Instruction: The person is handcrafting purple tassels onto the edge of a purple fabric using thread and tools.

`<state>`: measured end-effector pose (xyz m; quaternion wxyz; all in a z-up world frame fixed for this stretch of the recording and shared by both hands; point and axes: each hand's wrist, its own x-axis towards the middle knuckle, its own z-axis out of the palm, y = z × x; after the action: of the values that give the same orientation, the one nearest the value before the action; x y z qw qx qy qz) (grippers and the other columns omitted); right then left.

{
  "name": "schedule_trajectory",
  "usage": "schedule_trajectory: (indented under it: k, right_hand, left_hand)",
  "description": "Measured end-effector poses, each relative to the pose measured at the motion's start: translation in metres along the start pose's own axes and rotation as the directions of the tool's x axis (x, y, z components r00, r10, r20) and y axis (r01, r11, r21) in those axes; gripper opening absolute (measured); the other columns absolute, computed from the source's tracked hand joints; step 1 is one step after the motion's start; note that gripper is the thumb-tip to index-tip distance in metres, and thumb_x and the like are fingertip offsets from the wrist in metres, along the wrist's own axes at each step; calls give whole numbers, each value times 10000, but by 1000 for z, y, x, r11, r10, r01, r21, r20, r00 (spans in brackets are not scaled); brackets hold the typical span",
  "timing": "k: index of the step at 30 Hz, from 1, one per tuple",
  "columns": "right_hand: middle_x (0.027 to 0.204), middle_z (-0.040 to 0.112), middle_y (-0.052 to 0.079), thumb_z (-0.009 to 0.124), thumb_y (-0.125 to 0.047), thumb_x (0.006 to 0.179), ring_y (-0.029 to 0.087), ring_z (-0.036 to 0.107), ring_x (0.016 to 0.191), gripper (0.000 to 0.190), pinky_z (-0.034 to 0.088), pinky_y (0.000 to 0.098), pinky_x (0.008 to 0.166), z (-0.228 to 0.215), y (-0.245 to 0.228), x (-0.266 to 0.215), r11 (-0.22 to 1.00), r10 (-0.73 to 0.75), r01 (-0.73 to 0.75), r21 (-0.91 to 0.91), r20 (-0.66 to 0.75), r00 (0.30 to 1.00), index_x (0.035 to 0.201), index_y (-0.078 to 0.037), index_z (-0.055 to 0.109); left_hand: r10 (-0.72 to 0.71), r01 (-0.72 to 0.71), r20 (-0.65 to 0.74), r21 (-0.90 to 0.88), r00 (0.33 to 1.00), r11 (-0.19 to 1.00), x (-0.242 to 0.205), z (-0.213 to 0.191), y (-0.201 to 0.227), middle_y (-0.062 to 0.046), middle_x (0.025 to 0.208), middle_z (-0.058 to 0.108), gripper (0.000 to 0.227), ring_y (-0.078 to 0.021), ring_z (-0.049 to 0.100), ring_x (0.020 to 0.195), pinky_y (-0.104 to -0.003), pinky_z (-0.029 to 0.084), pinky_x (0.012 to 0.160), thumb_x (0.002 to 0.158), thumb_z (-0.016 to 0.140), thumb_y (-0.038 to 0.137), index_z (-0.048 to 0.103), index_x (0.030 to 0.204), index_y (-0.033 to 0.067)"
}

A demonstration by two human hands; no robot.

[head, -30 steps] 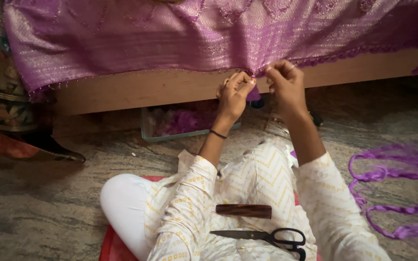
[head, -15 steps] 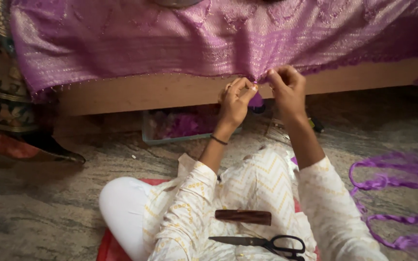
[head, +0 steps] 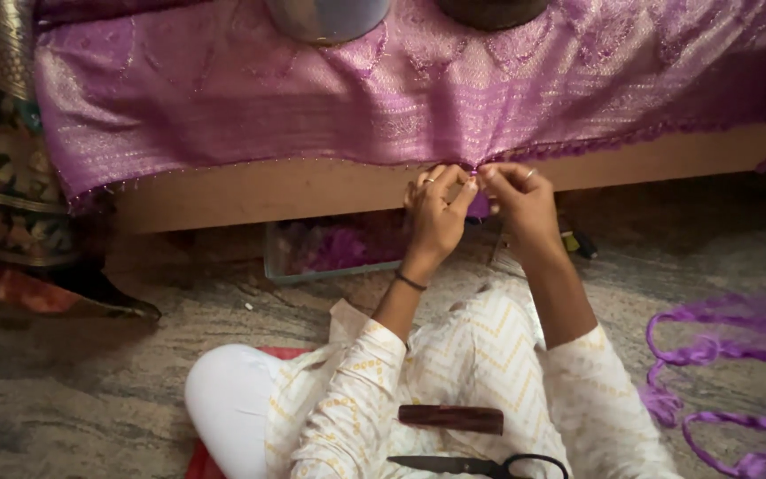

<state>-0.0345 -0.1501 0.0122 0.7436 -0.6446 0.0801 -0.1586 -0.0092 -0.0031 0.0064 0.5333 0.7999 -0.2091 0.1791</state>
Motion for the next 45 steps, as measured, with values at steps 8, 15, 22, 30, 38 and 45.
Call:
schedule_trajectory:
  k: [8,15,22,30,38,45]
  right_hand:
    - [920,723,20,704,-46,972,71,626,783,50,473,215,686,-3,6,-2,945,61,-103,310,143,988,1013,-26,725]
    - [892,704,30,674,-44,982,95,649,745,28,532,237,659,-1,6,-2,936,-5,-30,350,98,995,991,-22,688]
    - [885,693,39,690,-27,1001,76,622,763,45,492,199,666,5,-11,-21,989,-61,69,127,-67,996,1015,15,697]
    - [1090,577,19,692,42,997,102,653,982,31,541,233,886,13,-26,-45,908,-410,407,-98,-12,912,985,47,663]
    - [966,705,20,643,-8,1030,87,687,910,25,572,223,848,14,-38,-38,948,-309,307,85,7,951,1053,-14,638]
    - [1101,528,6,688,114,1002,82,617,947,116,531,214,834,23,-32,-44,827,-551,536,-169,-51,833,1099,63,725]
  left_hand:
    - [-138,148,59,-267,989,952,-4,-11,11,-48,909,717,235,-228,721,872,-360,555,792,886,740,325,688,928,100]
    - [388,-370,-103,156,916,916,-14,-41,66,-146,1113,730,201,-323,678,946,-401,554,825,949,687,187,753,1103,77]
    - [246,-260,85,238,965,936,4,-41,61,-112,981,734,114,-328,701,899,-427,544,749,959,690,165,731,1015,76]
    - [-97,181,211,-426,973,886,18,-20,33,-47,770,738,121,-86,615,587,-280,502,541,941,721,131,760,985,24]
    - [85,-64,50,-334,995,940,17,-31,46,-33,863,738,103,-79,672,685,-253,549,618,905,765,131,770,944,36]
    - [249,-252,-176,5,952,968,2,-42,72,-60,892,691,98,-200,694,690,-322,530,629,902,767,164,752,935,72]
